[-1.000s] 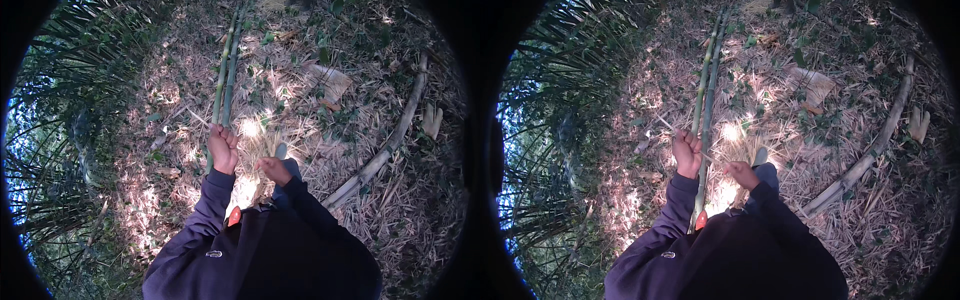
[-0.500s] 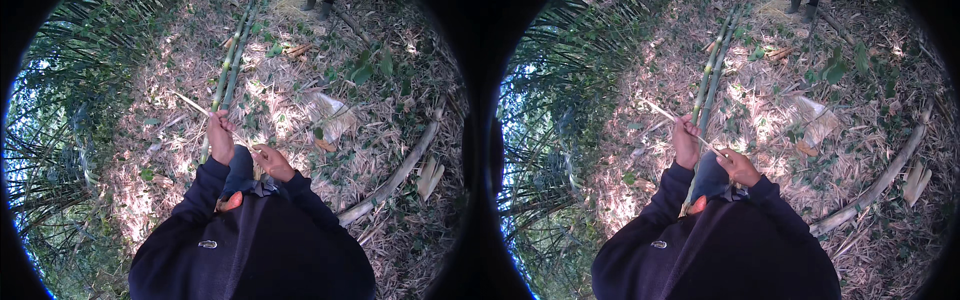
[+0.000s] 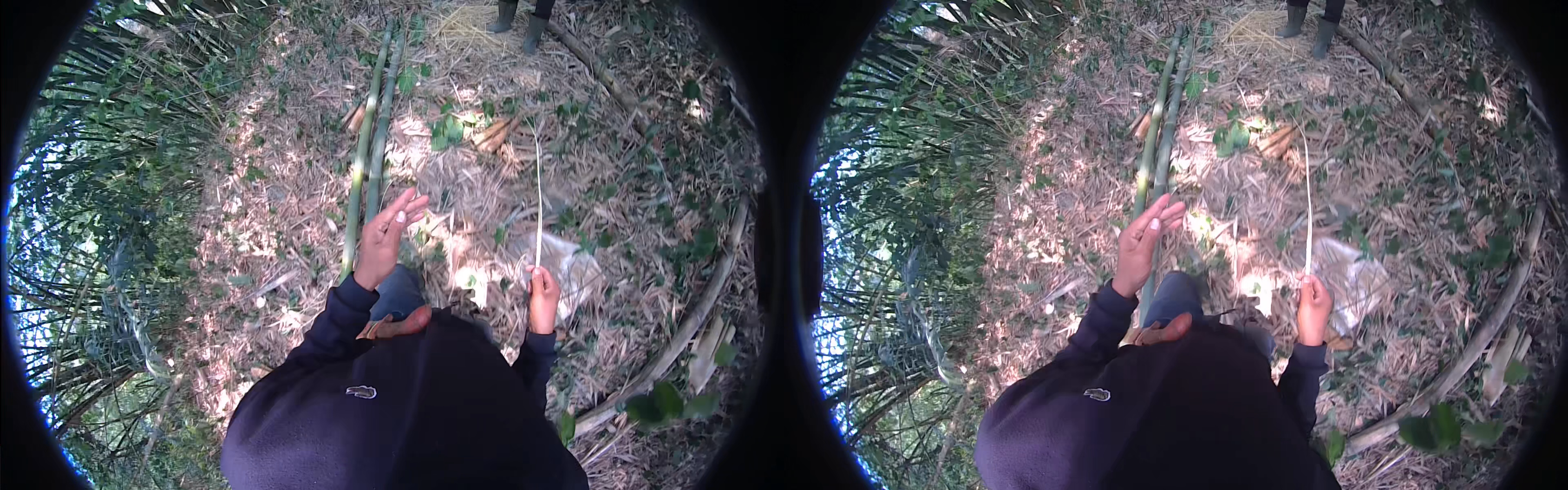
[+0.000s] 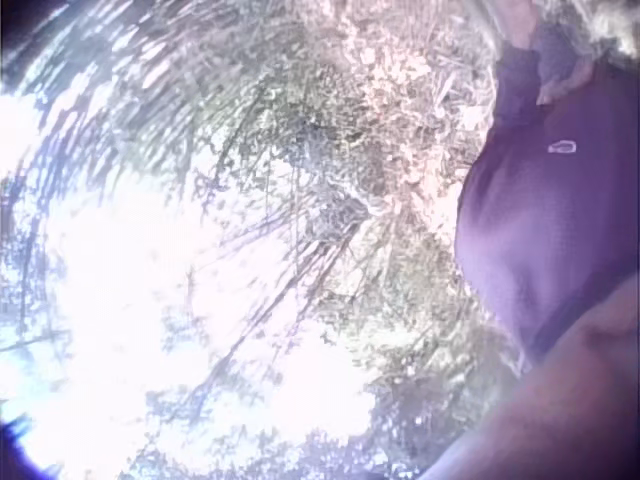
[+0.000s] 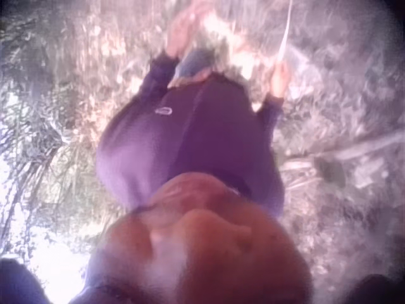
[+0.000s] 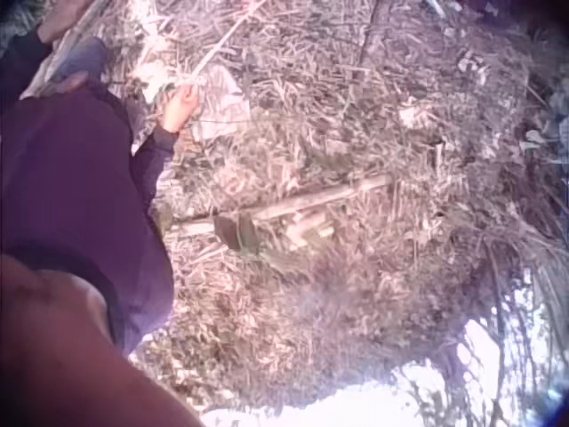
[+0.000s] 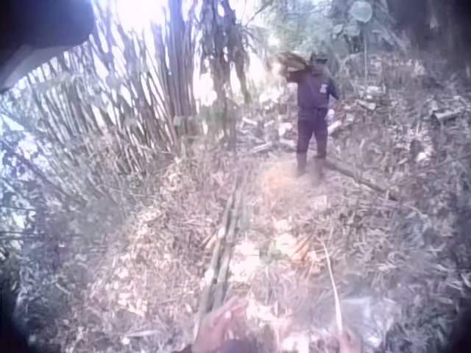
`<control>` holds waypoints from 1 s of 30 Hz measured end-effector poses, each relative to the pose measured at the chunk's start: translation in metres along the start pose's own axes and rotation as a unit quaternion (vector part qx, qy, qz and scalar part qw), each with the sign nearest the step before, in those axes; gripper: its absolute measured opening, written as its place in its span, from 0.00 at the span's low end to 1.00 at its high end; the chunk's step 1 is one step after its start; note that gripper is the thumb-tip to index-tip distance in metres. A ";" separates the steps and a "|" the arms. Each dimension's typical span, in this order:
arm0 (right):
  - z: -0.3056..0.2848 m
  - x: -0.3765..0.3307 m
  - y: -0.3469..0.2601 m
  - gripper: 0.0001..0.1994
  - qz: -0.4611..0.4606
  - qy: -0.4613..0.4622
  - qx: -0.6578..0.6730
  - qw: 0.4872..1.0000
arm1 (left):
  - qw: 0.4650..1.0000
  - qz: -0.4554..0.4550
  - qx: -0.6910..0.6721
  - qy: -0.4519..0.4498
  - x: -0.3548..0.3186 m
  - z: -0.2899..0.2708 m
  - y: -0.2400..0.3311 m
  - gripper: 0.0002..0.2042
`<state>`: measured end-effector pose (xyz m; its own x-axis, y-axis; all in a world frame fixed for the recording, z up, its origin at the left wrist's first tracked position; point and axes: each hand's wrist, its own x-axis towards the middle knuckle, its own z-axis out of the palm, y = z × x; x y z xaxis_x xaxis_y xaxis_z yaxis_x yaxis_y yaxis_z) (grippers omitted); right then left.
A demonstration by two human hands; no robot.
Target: The person ties bamboo poles together using thin strips of bamboo. They wrap the strips around the junction of two poles and secure them by hand, working in a forested area with dry leaves on the ground.
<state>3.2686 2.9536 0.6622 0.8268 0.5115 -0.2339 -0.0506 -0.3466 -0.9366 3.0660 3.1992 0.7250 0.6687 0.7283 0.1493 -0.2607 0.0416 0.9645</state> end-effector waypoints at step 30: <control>0.374 0.672 -0.333 0.14 0.018 -0.525 -0.141 0.839 | 0.929 -0.262 -0.117 0.233 0.711 -0.190 -0.087 0.18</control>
<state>3.6309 3.7068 0.7192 -0.1301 0.8561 -0.5002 0.1917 -0.4732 -0.8598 3.4314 3.8436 0.7058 0.3868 0.7806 -0.4909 -0.1650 0.5824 0.7960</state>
